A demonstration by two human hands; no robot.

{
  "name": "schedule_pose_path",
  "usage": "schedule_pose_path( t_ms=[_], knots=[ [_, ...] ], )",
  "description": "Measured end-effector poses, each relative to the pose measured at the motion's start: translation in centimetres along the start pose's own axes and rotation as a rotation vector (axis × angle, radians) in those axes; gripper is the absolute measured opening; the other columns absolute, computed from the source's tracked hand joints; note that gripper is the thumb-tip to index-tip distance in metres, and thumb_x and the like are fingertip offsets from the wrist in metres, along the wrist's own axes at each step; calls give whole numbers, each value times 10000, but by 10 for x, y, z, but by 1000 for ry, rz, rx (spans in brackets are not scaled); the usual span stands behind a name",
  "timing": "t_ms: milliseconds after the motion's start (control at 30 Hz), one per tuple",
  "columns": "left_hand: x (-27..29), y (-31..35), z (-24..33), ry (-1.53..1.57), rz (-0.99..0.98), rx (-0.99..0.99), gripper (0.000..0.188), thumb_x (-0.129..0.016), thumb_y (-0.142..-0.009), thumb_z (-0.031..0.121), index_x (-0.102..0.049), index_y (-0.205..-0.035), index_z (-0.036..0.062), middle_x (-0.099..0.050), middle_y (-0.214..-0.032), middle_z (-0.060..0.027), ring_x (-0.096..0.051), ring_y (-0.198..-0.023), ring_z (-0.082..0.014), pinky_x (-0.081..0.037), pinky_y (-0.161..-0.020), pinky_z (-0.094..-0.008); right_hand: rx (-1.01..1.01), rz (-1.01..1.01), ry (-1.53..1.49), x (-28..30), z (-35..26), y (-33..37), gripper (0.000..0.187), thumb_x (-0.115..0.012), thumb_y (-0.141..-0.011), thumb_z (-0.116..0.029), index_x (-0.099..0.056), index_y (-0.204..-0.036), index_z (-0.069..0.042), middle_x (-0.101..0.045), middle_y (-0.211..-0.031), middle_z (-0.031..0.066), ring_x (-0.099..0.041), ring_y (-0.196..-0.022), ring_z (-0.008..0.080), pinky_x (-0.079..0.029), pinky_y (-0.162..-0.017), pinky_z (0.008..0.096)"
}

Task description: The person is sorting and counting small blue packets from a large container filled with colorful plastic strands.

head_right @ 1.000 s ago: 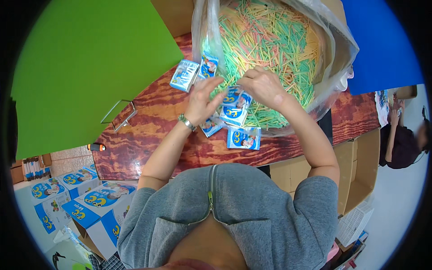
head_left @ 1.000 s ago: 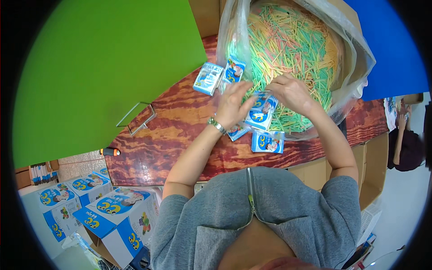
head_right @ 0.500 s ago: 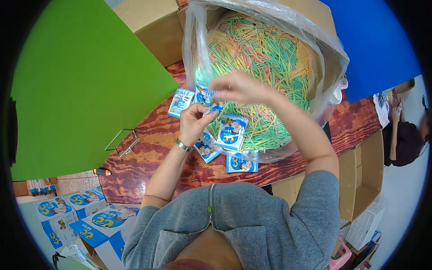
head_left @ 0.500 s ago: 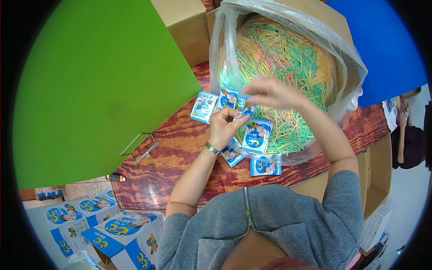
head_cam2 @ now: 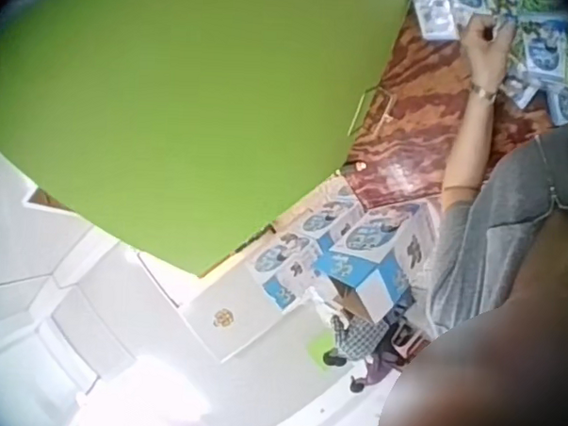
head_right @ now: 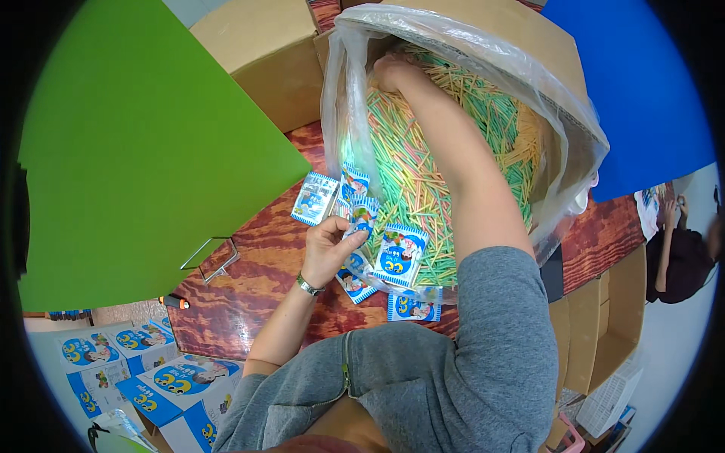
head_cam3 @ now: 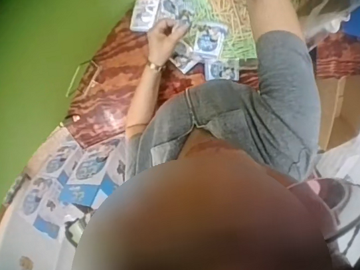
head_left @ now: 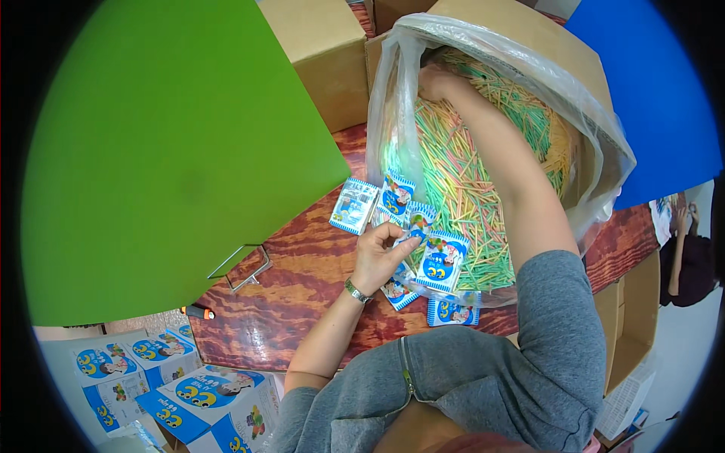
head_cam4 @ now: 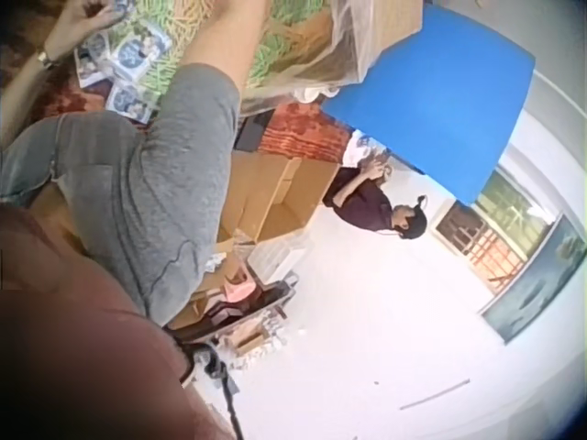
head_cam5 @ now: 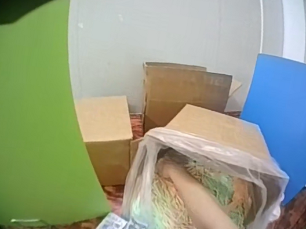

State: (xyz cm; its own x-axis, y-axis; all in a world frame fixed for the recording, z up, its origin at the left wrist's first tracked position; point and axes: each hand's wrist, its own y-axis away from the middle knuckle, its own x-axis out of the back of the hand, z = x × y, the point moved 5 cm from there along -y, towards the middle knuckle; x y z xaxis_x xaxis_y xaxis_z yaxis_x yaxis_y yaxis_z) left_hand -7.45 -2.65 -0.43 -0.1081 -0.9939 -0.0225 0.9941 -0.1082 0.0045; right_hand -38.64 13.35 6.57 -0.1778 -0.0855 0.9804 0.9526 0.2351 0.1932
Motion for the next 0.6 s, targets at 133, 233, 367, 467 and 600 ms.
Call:
schedule_pose_path(
  t_ms=[133,233,367,467,600],
  knots=[
    [1,-2,4,-15,0,-15,190,-798,-807,142,-648,-833,30,-639,-757,37,-529,-662,-24,-436,-576,-202,-20,-84,26,-5,1,-7,410,-494,-915,-181,-591,-1293,-55,-446,-1456,163,-439,-1338,335,-405,-1055,453],
    [0,-1,9,-54,-44,0,121,-752,-835,36,-644,-887,20,-660,-848,25,-566,-749,-21,-463,-649,-194,-72,25,-39,-4,2,-7,427,-407,-943,-198,-577,-1312,-67,-417,-1481,153,-387,-1374,332,-353,-1097,448],
    [-3,2,13,-69,-44,-8,125,-755,-833,39,-646,-891,21,-652,-844,31,-553,-744,-20,-453,-642,-194,53,35,113,-6,-1,-1,433,-364,-954,-197,-558,-1311,-48,-412,-1484,145,-340,-1400,311,-316,-1117,441],
    [-3,4,10,-98,-38,-34,122,-751,-836,39,-648,-896,17,-660,-857,24,-559,-756,-25,-461,-655,-196,147,31,361,7,0,25,449,-438,-924,-145,-491,-1353,-23,-545,-1332,201,-536,-1215,358,-446,-987,456],
    [-2,10,11,-11,-23,-19,107,-732,-858,48,-646,-908,9,-676,-869,6,-581,-770,-33,-480,-678,-198,132,67,195,26,25,101,309,-478,-952,-177,-561,-1209,-28,-655,-1142,147,-648,-991,274,-515,-832,362]
  ],
)
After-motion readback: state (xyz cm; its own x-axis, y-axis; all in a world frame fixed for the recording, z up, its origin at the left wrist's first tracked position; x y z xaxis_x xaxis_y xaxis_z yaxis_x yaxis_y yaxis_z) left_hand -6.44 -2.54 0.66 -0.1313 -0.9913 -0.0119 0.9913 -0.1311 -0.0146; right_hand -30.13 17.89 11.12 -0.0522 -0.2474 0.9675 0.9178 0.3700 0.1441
